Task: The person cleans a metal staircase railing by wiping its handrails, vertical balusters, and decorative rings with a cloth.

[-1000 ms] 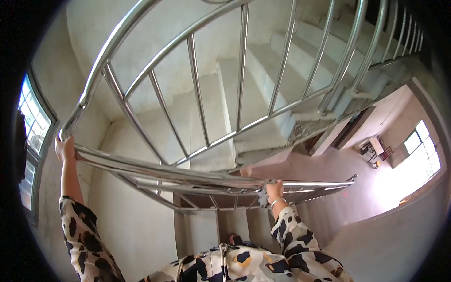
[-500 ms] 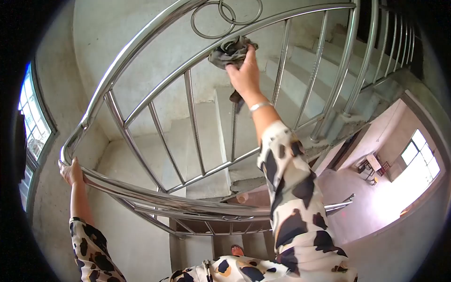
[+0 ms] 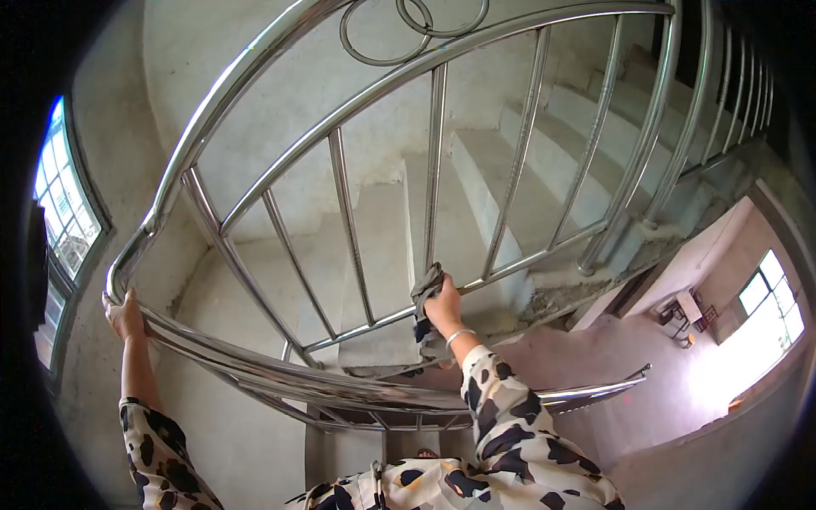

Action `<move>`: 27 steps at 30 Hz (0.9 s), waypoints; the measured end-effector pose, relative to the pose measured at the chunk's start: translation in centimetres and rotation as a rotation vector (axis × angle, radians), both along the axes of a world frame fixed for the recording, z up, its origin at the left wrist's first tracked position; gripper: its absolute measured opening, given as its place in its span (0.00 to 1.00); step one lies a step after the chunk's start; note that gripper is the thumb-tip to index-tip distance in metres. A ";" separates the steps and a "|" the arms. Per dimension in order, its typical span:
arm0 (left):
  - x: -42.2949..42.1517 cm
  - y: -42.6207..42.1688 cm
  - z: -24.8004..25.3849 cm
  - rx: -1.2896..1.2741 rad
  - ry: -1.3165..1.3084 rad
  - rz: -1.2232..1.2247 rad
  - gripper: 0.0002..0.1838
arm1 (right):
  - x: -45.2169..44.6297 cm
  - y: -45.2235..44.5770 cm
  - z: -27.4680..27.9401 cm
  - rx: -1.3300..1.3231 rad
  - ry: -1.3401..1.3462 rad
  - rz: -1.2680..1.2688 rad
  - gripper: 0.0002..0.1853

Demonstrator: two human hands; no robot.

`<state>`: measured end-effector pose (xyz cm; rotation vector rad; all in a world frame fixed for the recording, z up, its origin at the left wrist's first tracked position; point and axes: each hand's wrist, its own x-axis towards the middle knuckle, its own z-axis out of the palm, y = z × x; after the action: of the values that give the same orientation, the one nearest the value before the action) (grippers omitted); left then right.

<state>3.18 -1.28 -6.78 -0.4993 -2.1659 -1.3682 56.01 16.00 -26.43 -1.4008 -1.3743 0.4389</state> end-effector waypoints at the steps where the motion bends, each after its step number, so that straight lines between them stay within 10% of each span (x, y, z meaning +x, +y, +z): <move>1: -0.3 0.0 -0.3 -0.024 0.010 0.027 0.39 | 0.0 0.2 1.9 -0.091 0.072 -0.008 0.20; 5: -1.5 0.0 -0.6 0.026 -0.018 -0.051 0.38 | 1.2 0.4 15.6 0.026 0.822 0.238 0.18; 12: -1.7 0.0 -0.6 0.053 -0.029 -0.106 0.38 | -0.1 1.9 35.3 0.927 -0.028 -0.130 0.20; 17: -0.8 -0.1 -0.4 0.024 -0.035 -0.070 0.38 | -2.3 3.0 24.4 0.979 -0.143 -0.107 0.32; 24: -0.3 -0.2 -0.3 -0.003 0.007 -0.032 0.38 | -1.7 -1.7 -0.5 0.157 -0.184 -0.077 0.32; 27: -0.8 0.0 -0.3 -0.001 -0.009 -0.049 0.39 | -2.1 -2.0 -1.6 -0.245 -0.198 -0.010 0.30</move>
<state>2.34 -1.28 -7.07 -0.5502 -2.1751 -1.3983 53.91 14.00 -27.99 -1.6869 -1.5103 0.4852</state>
